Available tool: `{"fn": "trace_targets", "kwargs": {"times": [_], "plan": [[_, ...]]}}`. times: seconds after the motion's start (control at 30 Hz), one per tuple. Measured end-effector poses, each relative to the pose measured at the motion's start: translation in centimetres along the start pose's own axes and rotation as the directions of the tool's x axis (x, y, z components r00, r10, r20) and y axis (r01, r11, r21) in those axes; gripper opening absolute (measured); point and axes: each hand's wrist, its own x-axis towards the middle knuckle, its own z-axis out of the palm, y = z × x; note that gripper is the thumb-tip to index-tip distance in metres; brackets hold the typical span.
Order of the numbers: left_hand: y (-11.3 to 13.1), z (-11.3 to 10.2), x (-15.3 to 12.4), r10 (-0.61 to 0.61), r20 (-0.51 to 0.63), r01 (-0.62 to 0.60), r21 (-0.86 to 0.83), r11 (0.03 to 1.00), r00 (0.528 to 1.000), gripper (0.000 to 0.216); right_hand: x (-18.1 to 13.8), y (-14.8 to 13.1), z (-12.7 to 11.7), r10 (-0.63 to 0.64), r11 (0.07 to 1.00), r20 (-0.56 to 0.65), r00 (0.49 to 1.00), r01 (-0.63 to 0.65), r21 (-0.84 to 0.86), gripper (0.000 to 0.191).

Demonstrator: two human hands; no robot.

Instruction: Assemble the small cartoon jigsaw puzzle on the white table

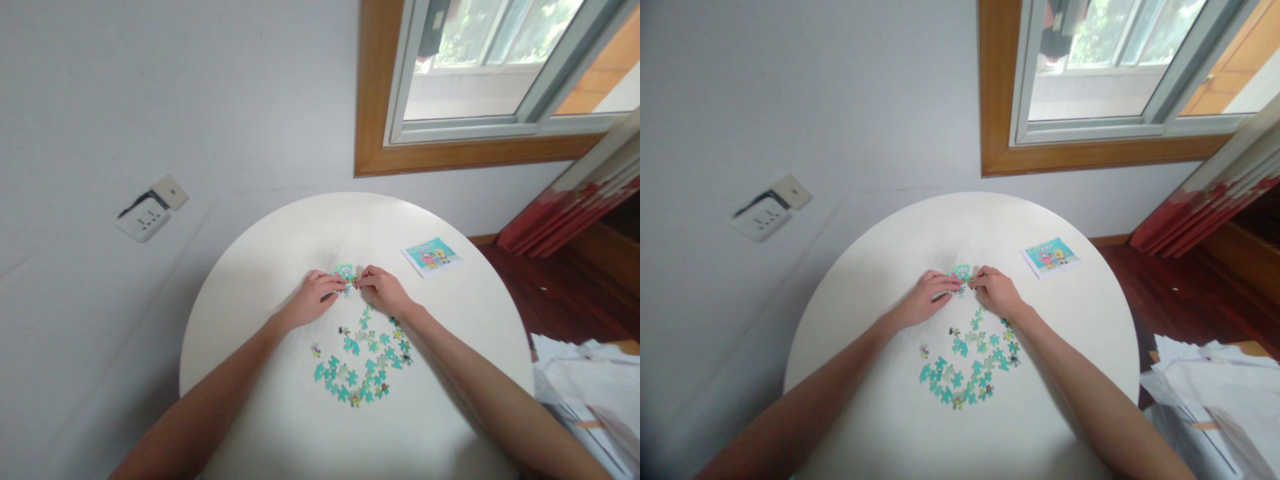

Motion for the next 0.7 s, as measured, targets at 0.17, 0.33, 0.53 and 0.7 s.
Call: {"fn": "trace_targets", "kwargs": {"times": [0.17,0.33,0.53,0.7], "plan": [[0.05,-0.01,0.03,0.008,-0.009,-0.008,-0.017,1.000,1.000,0.027,-0.12,0.08,-0.38,0.048,0.999,-0.055,0.997,-0.048,0.004,0.047],[0.09,0.00,0.03,0.006,-0.009,-0.006,-0.014,1.000,1.000,0.028,-0.19,-0.17,-0.68,0.064,0.998,-0.009,0.998,-0.064,-0.017,0.043],[0.09,0.03,0.03,0.001,-0.002,-0.001,-0.012,1.000,1.000,0.030,-0.31,-0.21,-0.51,0.048,0.998,-0.001,0.999,-0.048,-0.028,0.044],[0.10,-0.02,0.05,-0.001,0.002,0.001,-0.009,1.000,1.000,0.029,-0.38,-0.11,-0.47,0.040,0.998,0.023,0.999,-0.039,-0.052,0.043]]}}
